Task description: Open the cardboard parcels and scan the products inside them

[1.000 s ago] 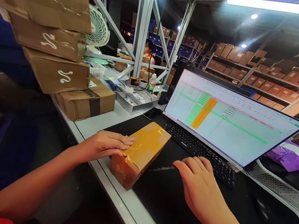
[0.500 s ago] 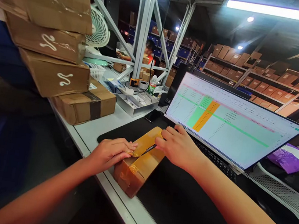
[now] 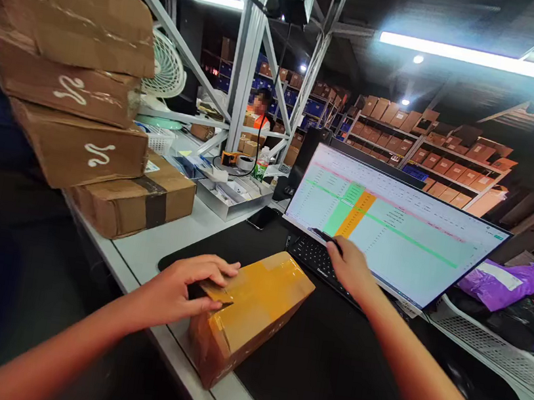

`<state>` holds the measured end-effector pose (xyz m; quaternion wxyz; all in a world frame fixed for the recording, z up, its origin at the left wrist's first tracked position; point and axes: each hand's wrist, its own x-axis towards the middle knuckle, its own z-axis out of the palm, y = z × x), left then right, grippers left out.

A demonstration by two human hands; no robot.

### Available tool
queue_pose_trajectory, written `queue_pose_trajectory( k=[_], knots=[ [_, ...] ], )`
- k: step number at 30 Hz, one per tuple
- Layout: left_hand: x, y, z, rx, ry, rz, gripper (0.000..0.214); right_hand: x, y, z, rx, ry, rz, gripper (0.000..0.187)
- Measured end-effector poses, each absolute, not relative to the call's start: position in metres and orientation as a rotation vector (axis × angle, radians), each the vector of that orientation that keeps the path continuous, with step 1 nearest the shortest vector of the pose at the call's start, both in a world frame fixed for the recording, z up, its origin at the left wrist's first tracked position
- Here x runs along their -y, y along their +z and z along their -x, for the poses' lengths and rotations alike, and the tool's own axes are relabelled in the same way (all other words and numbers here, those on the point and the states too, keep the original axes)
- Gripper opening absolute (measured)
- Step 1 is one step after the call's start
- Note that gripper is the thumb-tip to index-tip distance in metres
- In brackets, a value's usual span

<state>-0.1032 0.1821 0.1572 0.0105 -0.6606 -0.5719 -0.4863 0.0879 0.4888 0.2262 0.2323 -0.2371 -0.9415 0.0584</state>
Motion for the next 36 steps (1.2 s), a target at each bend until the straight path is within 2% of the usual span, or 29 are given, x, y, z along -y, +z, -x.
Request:
queue_pose_trajectory(
  k=[2,3,4,7,10,13,21,25,28,30,36],
  knots=[
    [-0.184,0.168,0.102,1.936,-1.310,2.064,0.044,-0.474,0.200,-0.086,2.465,0.775,0.732,0.045],
    [-0.187,0.173,0.100,2.012,-1.208,2.060,0.052,-0.466,0.187,-0.084,2.395,1.021,0.759,0.051],
    [-0.190,0.177,0.098,2.074,-1.125,2.046,0.050,-0.457,0.177,-0.082,2.319,1.230,0.775,0.057],
    [-0.199,0.181,0.092,2.154,-0.853,1.991,0.027,-0.438,0.156,-0.075,2.082,1.686,0.717,0.070],
    [-0.204,0.174,0.086,2.096,-0.488,1.910,0.032,-0.429,0.149,-0.073,1.916,1.804,0.671,0.073],
    [-0.205,0.166,0.083,2.044,-0.375,1.796,0.044,-0.427,0.147,-0.075,1.862,1.799,0.680,0.074],
    [-0.209,0.168,0.087,2.084,-0.840,1.796,0.046,-0.423,0.146,-0.078,1.844,1.793,0.672,0.074],
    [-0.208,0.169,0.092,2.207,-1.003,1.783,0.044,-0.423,0.145,-0.085,1.904,1.737,0.671,0.074],
    [-0.206,0.170,0.097,2.203,-1.100,1.922,0.038,-0.431,0.150,-0.097,2.092,1.494,0.574,0.059],
    [-0.204,0.169,0.097,2.138,-1.098,2.001,0.035,-0.437,0.162,-0.109,2.267,1.181,0.444,0.043],
    [-0.202,0.162,0.091,2.028,-0.959,1.905,0.041,-0.419,0.209,-0.128,2.587,-0.062,0.021,0.041]
  ],
)
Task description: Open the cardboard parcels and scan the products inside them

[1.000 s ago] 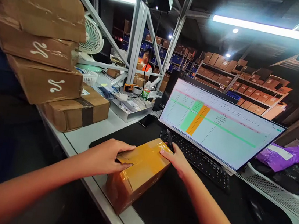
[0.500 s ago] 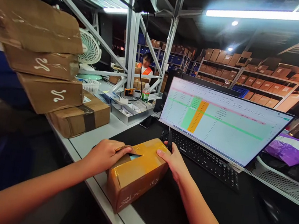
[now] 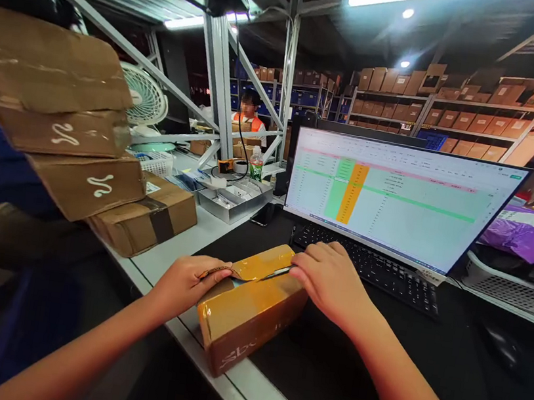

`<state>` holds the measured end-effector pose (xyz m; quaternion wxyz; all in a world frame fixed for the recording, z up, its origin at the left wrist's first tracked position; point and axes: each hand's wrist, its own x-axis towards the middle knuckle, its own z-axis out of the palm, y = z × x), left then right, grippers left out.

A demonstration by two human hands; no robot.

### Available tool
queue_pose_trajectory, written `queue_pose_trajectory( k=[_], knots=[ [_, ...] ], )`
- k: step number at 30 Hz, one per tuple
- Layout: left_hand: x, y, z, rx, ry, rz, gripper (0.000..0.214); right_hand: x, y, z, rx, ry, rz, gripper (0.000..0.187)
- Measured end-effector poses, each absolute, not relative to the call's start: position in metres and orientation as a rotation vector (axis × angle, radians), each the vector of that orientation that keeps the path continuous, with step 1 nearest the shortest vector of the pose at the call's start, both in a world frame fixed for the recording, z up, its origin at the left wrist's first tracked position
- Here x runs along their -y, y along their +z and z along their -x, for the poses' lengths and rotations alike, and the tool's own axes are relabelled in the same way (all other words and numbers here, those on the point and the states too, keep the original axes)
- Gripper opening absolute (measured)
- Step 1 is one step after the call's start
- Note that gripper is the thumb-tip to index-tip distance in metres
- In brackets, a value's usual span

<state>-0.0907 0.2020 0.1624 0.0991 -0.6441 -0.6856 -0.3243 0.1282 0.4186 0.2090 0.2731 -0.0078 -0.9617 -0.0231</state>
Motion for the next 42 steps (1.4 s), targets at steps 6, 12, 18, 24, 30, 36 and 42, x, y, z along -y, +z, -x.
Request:
queue_pose_trajectory(
  k=[6,12,18,24,30,36,42],
  knots=[
    [-0.204,0.162,0.092,1.919,-0.932,1.924,0.042,-0.395,0.224,-0.109,2.550,-0.745,-0.044,0.027],
    [-0.204,0.159,0.094,1.887,-0.961,1.889,0.042,-0.432,0.241,-0.125,2.550,-1.035,0.052,0.025],
    [-0.206,0.159,0.094,1.901,-0.921,1.874,0.047,-0.449,0.245,-0.147,2.496,-1.061,0.247,0.028],
    [-0.206,0.160,0.094,1.902,-0.912,1.883,0.048,-0.400,0.232,-0.118,2.470,-0.871,-0.109,0.029],
    [-0.206,0.158,0.098,1.840,-0.940,1.942,0.047,-0.410,0.229,-0.104,2.461,-0.941,-0.114,0.026],
    [-0.205,0.159,0.099,1.909,-1.071,1.945,0.044,-0.428,0.240,-0.112,2.531,-1.031,-0.035,0.024],
    [-0.206,0.160,0.099,2.095,-1.199,1.886,0.044,-0.457,0.238,-0.118,2.598,-1.036,0.071,0.029]
  ],
)
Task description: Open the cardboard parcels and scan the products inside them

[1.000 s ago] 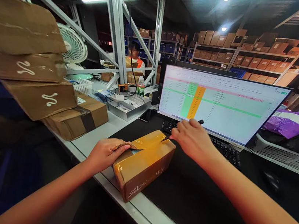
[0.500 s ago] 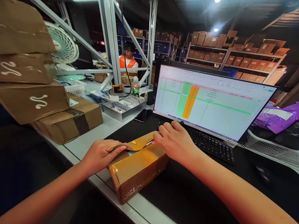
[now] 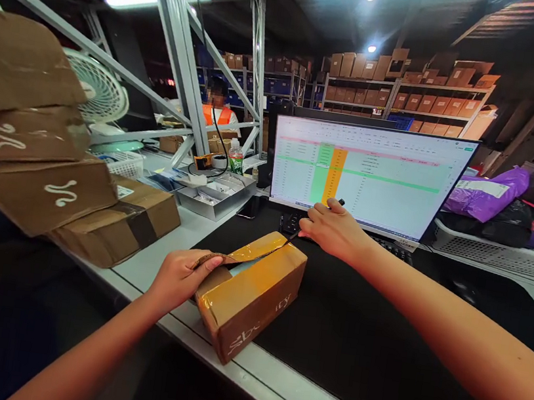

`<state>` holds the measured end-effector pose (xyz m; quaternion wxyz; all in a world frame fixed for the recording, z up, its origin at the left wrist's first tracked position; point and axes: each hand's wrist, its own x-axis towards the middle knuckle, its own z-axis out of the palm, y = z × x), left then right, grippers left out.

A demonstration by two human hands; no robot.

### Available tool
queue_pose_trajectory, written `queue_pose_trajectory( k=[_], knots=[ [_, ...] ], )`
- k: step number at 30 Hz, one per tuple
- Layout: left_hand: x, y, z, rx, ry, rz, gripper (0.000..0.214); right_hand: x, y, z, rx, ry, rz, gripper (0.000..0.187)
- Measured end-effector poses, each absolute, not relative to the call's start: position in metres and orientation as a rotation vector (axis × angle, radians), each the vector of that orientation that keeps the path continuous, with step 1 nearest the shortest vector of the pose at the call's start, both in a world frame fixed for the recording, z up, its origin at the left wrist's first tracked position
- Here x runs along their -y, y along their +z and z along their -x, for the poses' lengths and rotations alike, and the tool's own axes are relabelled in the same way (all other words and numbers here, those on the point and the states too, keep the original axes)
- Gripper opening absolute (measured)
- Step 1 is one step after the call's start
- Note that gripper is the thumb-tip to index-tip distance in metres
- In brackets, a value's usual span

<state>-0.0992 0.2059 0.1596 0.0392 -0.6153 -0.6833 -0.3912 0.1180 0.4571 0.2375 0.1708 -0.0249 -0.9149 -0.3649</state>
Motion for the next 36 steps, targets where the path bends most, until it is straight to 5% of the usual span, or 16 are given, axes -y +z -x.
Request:
queue_pose_trajectory(
  k=[5,9,12,18,24,31,36],
  knots=[
    [-0.204,0.161,0.099,2.200,-1.292,1.775,0.050,-0.496,0.226,-0.135,2.647,-0.821,0.280,0.030],
    [-0.204,0.161,0.100,2.206,-1.347,1.925,0.046,-0.500,0.204,-0.149,2.538,0.253,0.644,0.045],
    [-0.215,0.163,0.112,2.283,-1.365,1.926,0.046,-0.467,0.178,-0.143,2.427,0.664,0.724,0.062],
    [-0.236,0.198,0.142,2.329,-0.989,1.969,0.044,-0.390,0.142,-0.120,1.822,1.824,0.548,0.060],
    [-0.215,0.221,0.111,2.432,-0.284,1.200,0.047,-0.348,0.148,-0.136,1.708,1.992,0.407,0.058],
    [-0.189,0.190,0.062,2.261,-0.522,1.780,0.049,-0.349,0.131,-0.146,1.661,2.227,0.288,0.052],
    [-0.191,0.183,0.065,2.238,-0.345,1.711,0.064,-0.378,0.140,-0.145,1.939,2.044,0.104,0.044]
  ],
)
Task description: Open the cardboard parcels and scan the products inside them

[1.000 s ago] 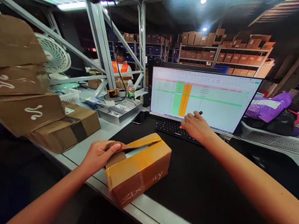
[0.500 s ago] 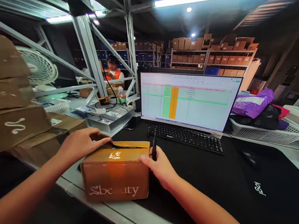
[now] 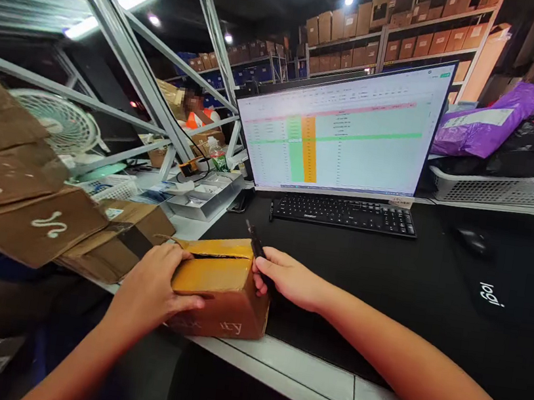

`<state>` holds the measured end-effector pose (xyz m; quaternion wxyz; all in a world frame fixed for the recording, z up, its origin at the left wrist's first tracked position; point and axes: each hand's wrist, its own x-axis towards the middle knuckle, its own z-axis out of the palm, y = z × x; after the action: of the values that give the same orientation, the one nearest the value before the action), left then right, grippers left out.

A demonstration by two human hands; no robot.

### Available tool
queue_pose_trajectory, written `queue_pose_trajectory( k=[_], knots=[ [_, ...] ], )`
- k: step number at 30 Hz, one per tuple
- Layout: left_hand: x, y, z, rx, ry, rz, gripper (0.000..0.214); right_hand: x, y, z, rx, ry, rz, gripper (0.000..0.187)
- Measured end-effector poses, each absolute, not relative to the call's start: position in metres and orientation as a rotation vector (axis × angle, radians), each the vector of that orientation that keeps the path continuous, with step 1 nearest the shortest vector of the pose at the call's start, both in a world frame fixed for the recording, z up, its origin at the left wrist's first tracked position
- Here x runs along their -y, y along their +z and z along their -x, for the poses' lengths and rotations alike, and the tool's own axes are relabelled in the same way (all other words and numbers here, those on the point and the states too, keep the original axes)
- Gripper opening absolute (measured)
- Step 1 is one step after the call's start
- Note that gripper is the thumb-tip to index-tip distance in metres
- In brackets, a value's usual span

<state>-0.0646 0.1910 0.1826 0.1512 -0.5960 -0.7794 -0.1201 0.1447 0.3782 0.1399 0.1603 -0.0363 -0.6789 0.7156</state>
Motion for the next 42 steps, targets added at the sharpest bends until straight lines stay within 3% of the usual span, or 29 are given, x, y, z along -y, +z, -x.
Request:
queue_pose_trajectory(
  k=[3,6,9,12,19,24,30,35,42],
  knots=[
    [-0.198,0.193,0.090,2.271,-0.442,1.745,0.062,-0.395,0.149,-0.151,2.369,1.239,0.121,0.034],
    [-0.203,0.204,0.115,2.261,-0.620,1.911,0.063,-0.406,0.149,-0.156,2.433,0.434,0.037,0.032],
    [-0.204,0.207,0.125,2.256,-0.670,1.994,0.064,-0.408,0.148,-0.158,2.377,0.008,-0.095,0.033],
    [-0.203,0.202,0.123,2.279,-0.706,1.944,0.068,-0.401,0.154,-0.162,2.343,-0.214,-0.069,0.029],
    [-0.198,0.192,0.122,2.157,-0.690,1.972,0.077,-0.415,0.162,-0.169,2.327,-0.426,-0.136,0.034],
    [-0.186,0.185,0.120,2.107,-0.762,1.907,0.090,-0.463,0.145,-0.167,2.473,-0.584,0.384,0.035],
    [-0.171,0.169,0.112,2.046,-0.641,1.866,0.085,-0.498,0.168,-0.190,2.537,-0.110,1.086,0.036],
    [-0.178,0.163,0.100,2.042,-0.519,1.862,0.076,-0.525,0.200,-0.258,2.493,0.034,1.465,0.019],
    [-0.214,0.179,0.071,1.845,-0.463,1.862,0.079,-0.522,0.196,-0.314,2.224,0.069,1.740,0.035]
  ],
)
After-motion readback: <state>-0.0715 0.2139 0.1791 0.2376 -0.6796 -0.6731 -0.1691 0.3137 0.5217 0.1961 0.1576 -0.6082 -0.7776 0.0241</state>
